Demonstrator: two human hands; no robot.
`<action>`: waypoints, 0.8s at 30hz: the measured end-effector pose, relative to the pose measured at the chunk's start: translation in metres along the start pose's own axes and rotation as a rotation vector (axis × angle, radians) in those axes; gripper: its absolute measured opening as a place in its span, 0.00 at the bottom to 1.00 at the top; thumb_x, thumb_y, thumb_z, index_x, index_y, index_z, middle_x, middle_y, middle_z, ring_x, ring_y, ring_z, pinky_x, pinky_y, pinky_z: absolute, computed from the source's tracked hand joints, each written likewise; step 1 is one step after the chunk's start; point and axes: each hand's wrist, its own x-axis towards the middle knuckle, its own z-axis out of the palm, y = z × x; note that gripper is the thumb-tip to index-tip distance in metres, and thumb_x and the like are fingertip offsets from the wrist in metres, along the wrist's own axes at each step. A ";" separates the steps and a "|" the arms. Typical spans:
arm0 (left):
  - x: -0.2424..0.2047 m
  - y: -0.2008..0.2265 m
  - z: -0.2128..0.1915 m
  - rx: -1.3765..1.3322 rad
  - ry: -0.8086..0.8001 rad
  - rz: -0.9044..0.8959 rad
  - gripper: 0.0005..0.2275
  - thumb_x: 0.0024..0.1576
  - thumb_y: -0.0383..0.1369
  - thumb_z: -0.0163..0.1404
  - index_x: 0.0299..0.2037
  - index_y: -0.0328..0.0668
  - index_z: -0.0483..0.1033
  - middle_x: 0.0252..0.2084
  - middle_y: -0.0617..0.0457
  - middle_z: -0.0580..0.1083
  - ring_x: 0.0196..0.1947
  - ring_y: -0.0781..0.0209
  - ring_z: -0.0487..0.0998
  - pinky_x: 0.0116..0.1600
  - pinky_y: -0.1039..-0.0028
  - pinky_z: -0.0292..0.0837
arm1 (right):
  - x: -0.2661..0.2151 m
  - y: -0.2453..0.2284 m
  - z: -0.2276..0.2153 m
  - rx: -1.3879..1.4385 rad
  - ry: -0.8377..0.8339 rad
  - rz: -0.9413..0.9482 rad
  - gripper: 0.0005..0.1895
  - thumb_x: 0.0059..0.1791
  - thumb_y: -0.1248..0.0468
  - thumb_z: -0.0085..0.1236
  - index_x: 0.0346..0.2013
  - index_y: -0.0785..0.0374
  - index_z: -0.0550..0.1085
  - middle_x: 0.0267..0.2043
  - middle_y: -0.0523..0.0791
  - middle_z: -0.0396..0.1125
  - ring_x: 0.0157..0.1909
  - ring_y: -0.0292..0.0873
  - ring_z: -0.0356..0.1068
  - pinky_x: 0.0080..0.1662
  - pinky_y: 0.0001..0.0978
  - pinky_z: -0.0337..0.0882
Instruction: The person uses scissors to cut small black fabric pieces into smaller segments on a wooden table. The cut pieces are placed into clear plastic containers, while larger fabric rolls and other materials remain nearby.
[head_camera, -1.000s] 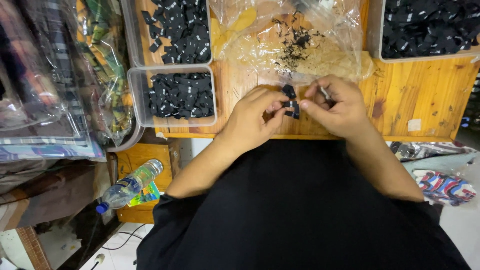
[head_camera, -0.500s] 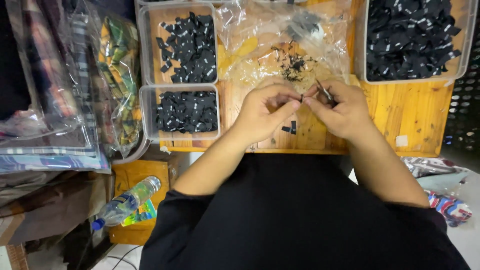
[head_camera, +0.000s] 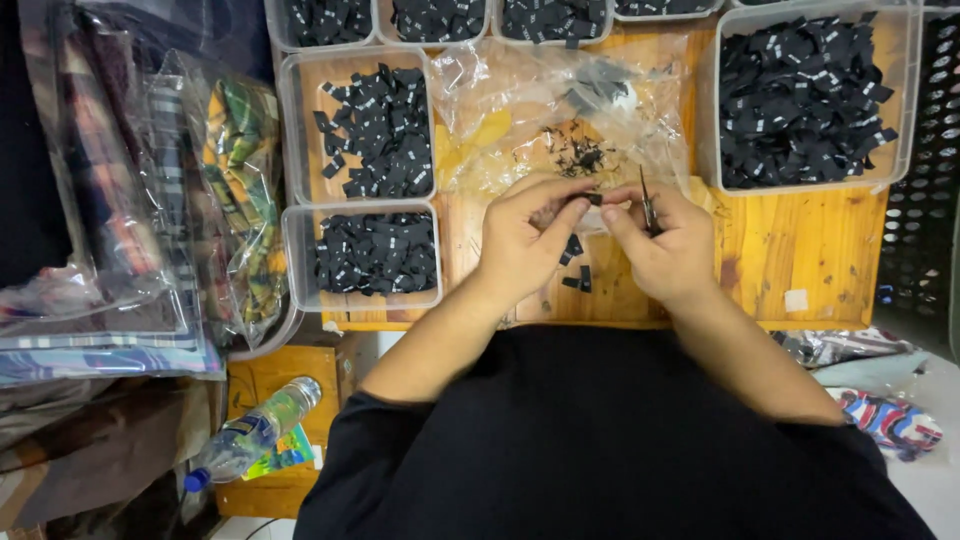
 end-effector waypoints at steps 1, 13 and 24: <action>0.000 0.000 0.001 0.000 0.004 -0.002 0.09 0.58 0.26 0.59 0.45 0.50 0.85 0.39 0.53 0.81 0.39 0.61 0.83 0.44 0.75 0.78 | 0.000 0.002 0.002 -0.001 -0.004 0.001 0.06 0.53 0.72 0.64 0.45 0.67 0.80 0.16 0.39 0.59 0.20 0.29 0.58 0.26 0.19 0.56; 0.002 -0.008 -0.001 -0.036 0.075 -0.052 0.08 0.60 0.26 0.57 0.48 0.45 0.84 0.39 0.51 0.79 0.38 0.67 0.77 0.46 0.74 0.74 | 0.011 0.016 0.021 0.035 0.029 -0.069 0.05 0.53 0.76 0.63 0.44 0.72 0.80 0.15 0.41 0.56 0.19 0.30 0.56 0.25 0.20 0.55; -0.003 -0.019 0.002 -0.282 0.136 -0.174 0.05 0.62 0.23 0.55 0.45 0.35 0.81 0.33 0.48 0.81 0.35 0.69 0.81 0.40 0.79 0.78 | 0.012 0.003 0.020 -0.031 -0.061 -0.123 0.03 0.55 0.73 0.61 0.42 0.71 0.79 0.14 0.43 0.57 0.20 0.33 0.55 0.27 0.26 0.57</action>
